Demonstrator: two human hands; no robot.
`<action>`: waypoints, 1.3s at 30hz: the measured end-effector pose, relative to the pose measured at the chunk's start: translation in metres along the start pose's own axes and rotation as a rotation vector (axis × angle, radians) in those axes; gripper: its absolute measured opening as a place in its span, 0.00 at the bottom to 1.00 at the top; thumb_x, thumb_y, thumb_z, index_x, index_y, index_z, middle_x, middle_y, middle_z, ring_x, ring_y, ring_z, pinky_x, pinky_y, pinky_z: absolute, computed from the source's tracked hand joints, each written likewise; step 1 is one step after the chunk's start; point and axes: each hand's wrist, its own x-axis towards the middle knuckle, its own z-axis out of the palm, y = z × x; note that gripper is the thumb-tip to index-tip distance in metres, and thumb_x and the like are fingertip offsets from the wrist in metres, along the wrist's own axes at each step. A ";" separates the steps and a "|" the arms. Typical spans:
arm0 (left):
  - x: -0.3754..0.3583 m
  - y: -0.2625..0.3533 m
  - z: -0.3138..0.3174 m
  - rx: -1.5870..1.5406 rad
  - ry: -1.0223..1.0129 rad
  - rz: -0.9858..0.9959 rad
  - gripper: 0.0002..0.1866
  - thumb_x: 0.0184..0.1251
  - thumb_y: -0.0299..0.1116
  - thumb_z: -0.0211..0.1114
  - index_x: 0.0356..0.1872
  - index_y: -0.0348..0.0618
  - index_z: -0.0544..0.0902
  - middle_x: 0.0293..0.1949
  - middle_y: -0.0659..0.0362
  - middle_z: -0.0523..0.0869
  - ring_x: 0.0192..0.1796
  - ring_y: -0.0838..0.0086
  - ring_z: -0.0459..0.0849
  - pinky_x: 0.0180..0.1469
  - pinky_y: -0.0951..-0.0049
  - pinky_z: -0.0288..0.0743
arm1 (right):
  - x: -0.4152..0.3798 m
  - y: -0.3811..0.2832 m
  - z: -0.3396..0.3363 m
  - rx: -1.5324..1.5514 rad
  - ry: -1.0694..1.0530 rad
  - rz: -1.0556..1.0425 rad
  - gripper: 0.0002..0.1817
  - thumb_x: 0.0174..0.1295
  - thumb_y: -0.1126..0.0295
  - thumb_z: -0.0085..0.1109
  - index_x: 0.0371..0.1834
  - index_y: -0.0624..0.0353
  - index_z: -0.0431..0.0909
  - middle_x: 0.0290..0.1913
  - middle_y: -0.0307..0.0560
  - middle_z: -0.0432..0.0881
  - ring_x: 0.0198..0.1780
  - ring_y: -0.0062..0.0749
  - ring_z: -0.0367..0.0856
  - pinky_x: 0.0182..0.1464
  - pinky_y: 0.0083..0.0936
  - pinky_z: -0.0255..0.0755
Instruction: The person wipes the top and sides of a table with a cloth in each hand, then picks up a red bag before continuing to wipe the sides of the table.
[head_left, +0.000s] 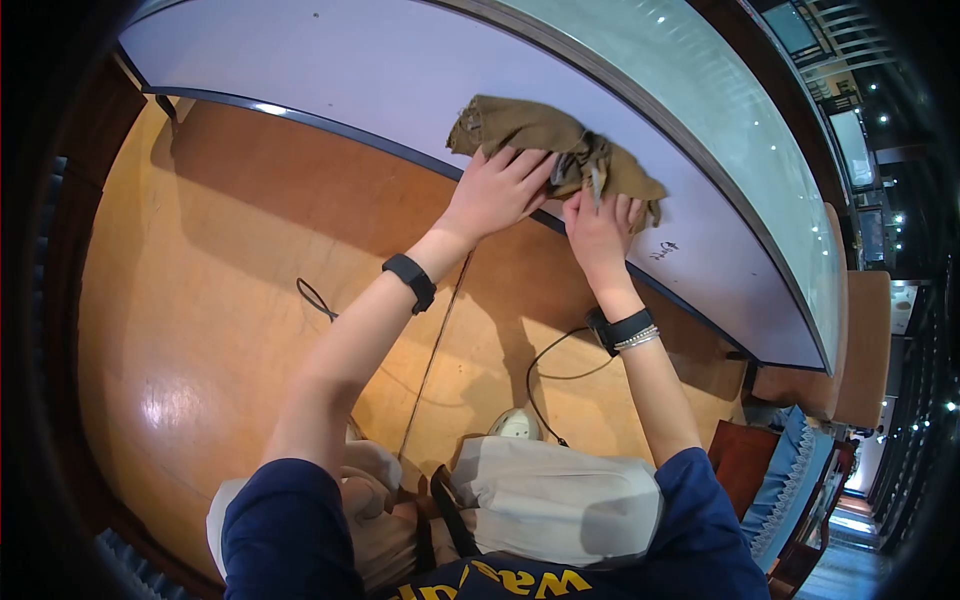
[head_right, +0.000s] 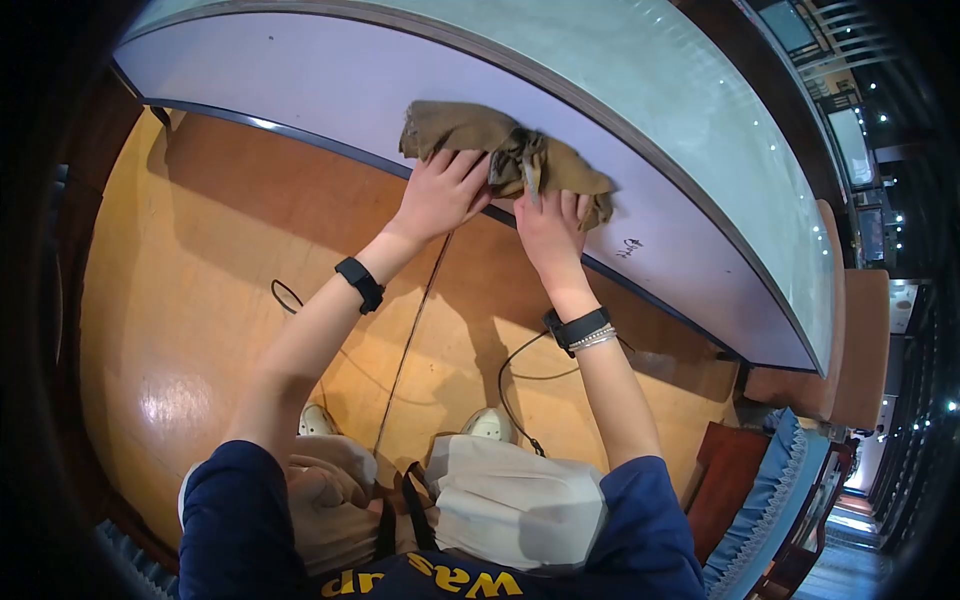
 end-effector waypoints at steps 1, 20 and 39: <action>-0.010 0.000 0.005 -0.027 -0.074 -0.020 0.24 0.53 0.44 0.62 0.52 0.51 0.75 0.45 0.66 0.76 0.44 0.72 0.74 0.46 0.66 0.68 | -0.013 -0.002 0.008 0.006 -0.001 0.001 0.18 0.51 0.67 0.59 0.47 0.57 0.77 0.38 0.51 0.74 0.47 0.50 0.72 0.56 0.50 0.62; 0.023 -0.014 -0.017 -0.093 0.155 -0.103 0.28 0.46 0.34 0.65 0.52 0.40 0.72 0.48 0.54 0.74 0.46 0.59 0.72 0.46 0.60 0.66 | 0.048 -0.004 -0.019 0.188 -0.054 -0.031 0.11 0.49 0.71 0.58 0.36 0.61 0.76 0.39 0.48 0.73 0.49 0.47 0.71 0.58 0.46 0.60; -0.047 -0.012 0.004 0.013 -0.133 -0.111 0.25 0.51 0.33 0.61 0.55 0.46 0.73 0.48 0.62 0.75 0.48 0.67 0.74 0.45 0.68 0.69 | -0.035 -0.006 0.011 0.091 -0.314 -0.231 0.17 0.57 0.70 0.48 0.50 0.55 0.74 0.50 0.44 0.74 0.58 0.38 0.68 0.64 0.42 0.57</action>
